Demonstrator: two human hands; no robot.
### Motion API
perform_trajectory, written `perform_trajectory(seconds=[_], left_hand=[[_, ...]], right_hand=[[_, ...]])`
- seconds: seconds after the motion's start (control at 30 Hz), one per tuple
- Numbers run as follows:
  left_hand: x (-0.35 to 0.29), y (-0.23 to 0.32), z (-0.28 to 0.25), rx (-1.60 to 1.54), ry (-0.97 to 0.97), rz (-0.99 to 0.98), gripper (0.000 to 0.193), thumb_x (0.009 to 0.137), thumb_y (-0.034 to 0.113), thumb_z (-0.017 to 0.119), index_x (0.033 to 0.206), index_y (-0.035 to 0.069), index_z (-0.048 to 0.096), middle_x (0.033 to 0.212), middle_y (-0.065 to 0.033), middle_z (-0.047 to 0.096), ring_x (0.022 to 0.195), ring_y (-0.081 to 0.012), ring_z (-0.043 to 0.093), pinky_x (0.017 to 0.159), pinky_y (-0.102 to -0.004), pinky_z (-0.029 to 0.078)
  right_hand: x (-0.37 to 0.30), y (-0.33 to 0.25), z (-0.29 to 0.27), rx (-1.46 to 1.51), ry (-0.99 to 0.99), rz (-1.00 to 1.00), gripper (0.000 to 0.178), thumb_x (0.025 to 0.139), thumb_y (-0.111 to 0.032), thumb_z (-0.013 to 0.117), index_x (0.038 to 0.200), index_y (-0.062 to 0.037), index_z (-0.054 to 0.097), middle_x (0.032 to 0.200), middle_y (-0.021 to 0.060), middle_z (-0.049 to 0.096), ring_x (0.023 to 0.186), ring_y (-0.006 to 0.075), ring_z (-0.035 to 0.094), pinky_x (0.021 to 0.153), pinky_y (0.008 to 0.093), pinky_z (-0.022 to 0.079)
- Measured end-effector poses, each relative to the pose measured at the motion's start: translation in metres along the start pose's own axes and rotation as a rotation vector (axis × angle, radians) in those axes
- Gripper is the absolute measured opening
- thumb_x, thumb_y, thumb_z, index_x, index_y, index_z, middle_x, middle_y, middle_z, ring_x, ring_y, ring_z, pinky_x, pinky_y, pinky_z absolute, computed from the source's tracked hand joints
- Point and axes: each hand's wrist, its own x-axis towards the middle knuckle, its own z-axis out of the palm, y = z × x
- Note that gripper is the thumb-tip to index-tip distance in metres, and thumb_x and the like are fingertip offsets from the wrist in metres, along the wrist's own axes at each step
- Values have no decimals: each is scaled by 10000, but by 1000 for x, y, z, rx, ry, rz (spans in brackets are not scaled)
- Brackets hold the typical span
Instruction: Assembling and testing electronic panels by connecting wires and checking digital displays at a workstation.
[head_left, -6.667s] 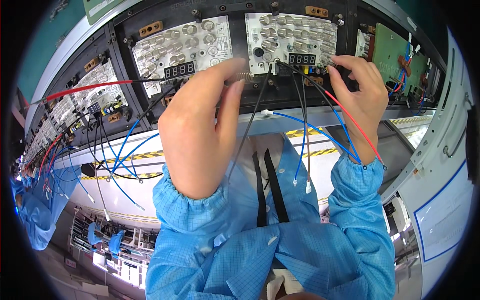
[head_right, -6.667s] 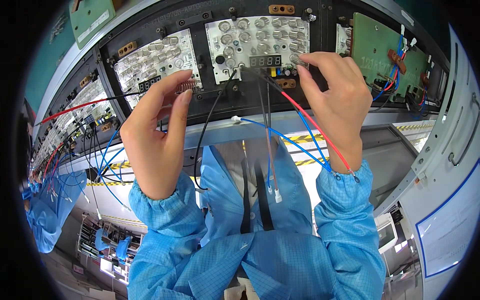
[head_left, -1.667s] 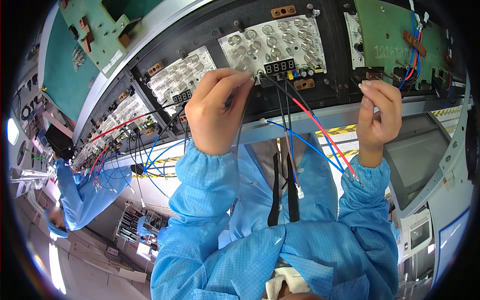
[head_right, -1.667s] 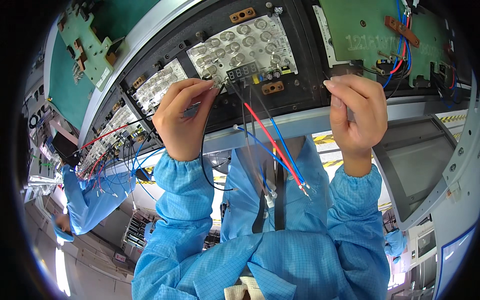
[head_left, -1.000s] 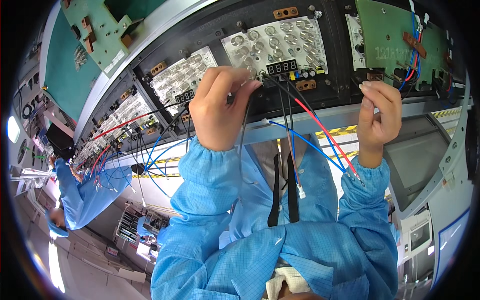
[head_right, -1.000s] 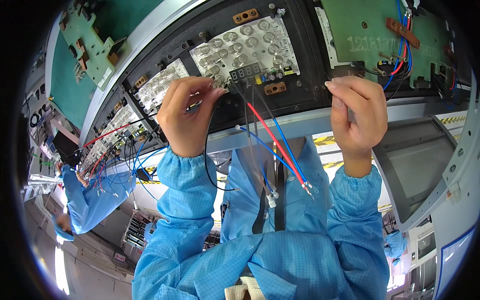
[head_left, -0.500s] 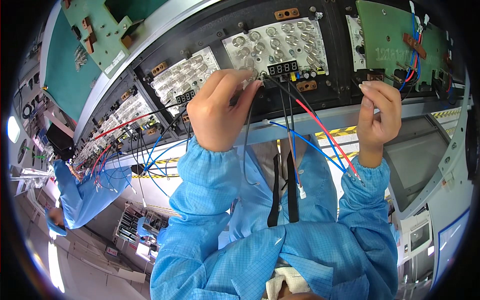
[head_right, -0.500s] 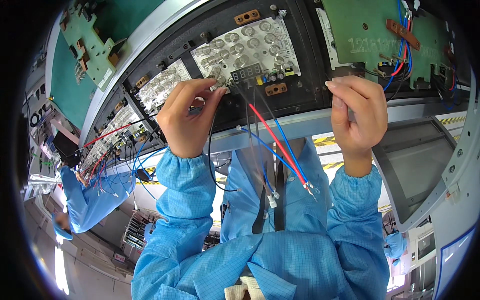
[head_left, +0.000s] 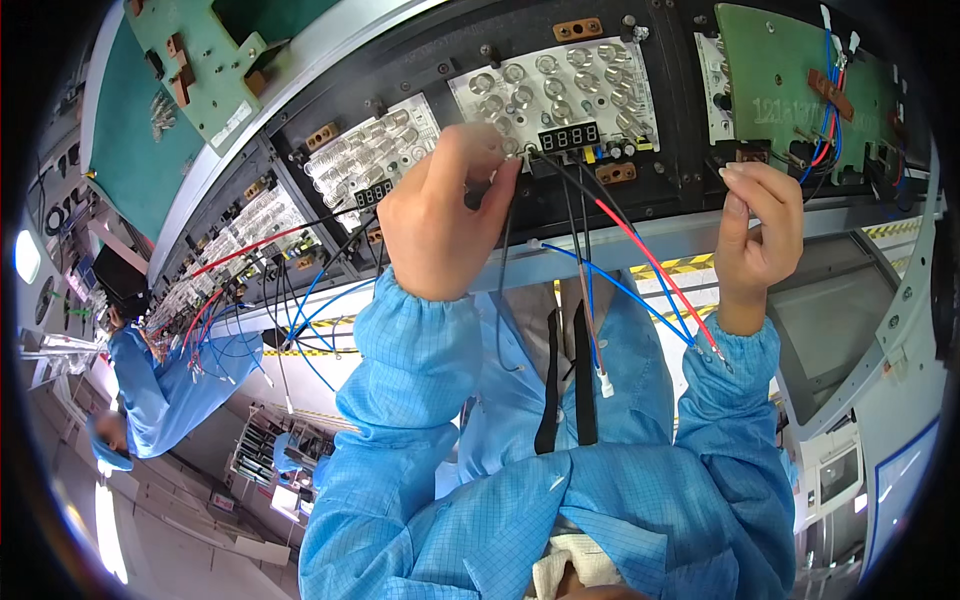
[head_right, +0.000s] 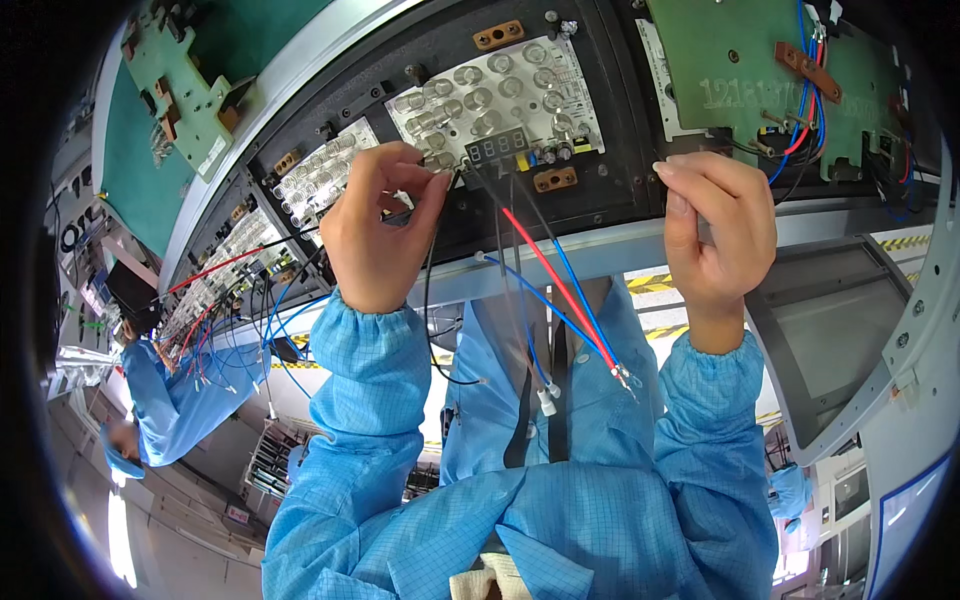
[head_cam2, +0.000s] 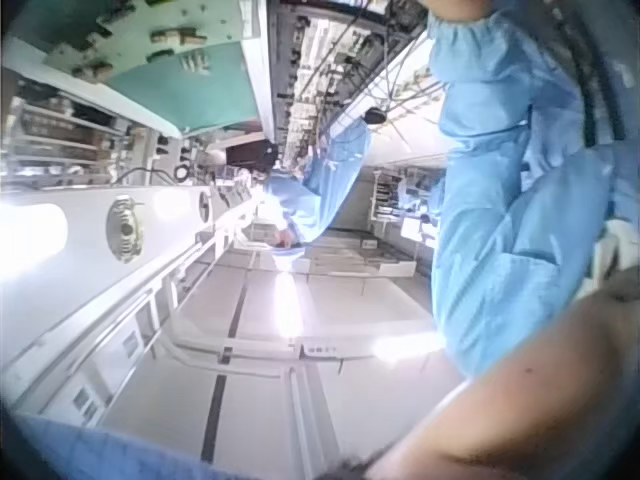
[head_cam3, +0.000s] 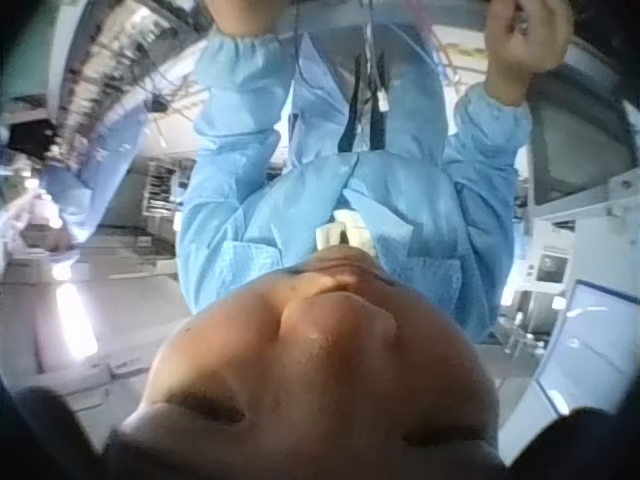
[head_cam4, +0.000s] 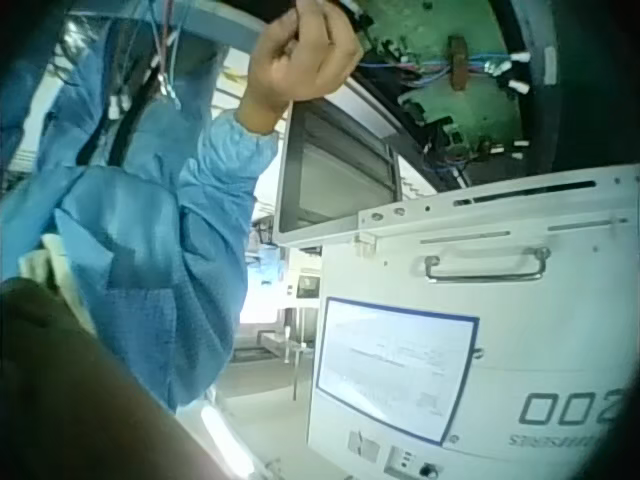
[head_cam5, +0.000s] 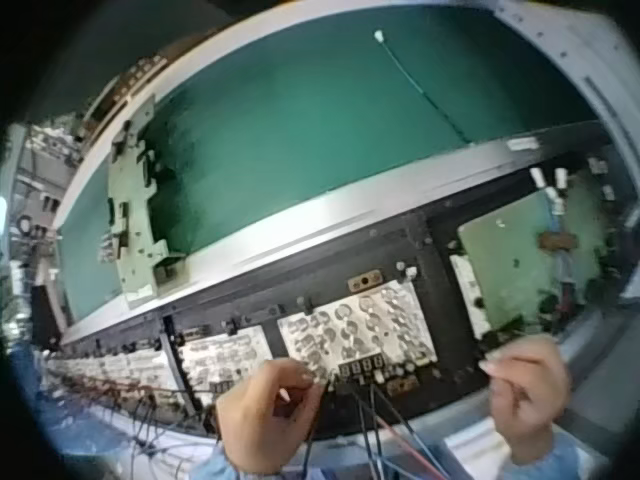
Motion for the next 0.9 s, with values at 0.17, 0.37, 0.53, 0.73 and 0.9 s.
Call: perform_trajectory(seconds=[0.17, 0.37, 0.53, 0.73, 0.9], left_hand=[[0, -1, -3, 4, -80, -45, 232, 699, 63, 745, 828, 41, 555, 661, -22, 598, 597, -81, 578, 525, -210, 460], [1, -1, -3, -64, -45, -4, 163, 699, 64, 724, 803, 62, 599, 640, -59, 574, 528, -159, 563, 482, -263, 457], [-9, 15, -20, -155, -33, -94, 112, 744, 5, 663, 833, 34, 601, 701, -81, 595, 560, -147, 568, 515, -250, 461], [-70, 43, -51, -686, 115, -254, 57, 788, -48, 547, 818, -2, 531, 700, -73, 556, 607, -107, 507, 511, -234, 379], [-115, 55, -88, -617, -273, 332, 126, 698, 2, 641, 744, 52, 535, 655, -63, 530, 557, -205, 499, 471, -298, 380]], right_hand=[[1, 1, -1, -8, 3, -7, 147, 737, 4, 598, 870, -44, 639, 838, 77, 619, 752, 212, 578, 670, 293, 454], [1, 2, -1, -11, 6, -1, 137, 742, 2, 600, 866, -41, 637, 836, 76, 618, 750, 212, 576, 674, 293, 457], [0, 1, -1, -12, -5, -14, 153, 736, 19, 604, 882, -20, 628, 839, 99, 616, 752, 230, 576, 675, 291, 458], [-16, 1, -9, 223, 179, 19, 147, 823, -54, 598, 941, 12, 540, 866, 136, 597, 773, 248, 555, 654, 311, 451], [-14, -4, -57, 186, 117, -4, 160, 887, -143, 521, 889, 16, 544, 829, 130, 578, 773, 236, 546, 694, 326, 448]])
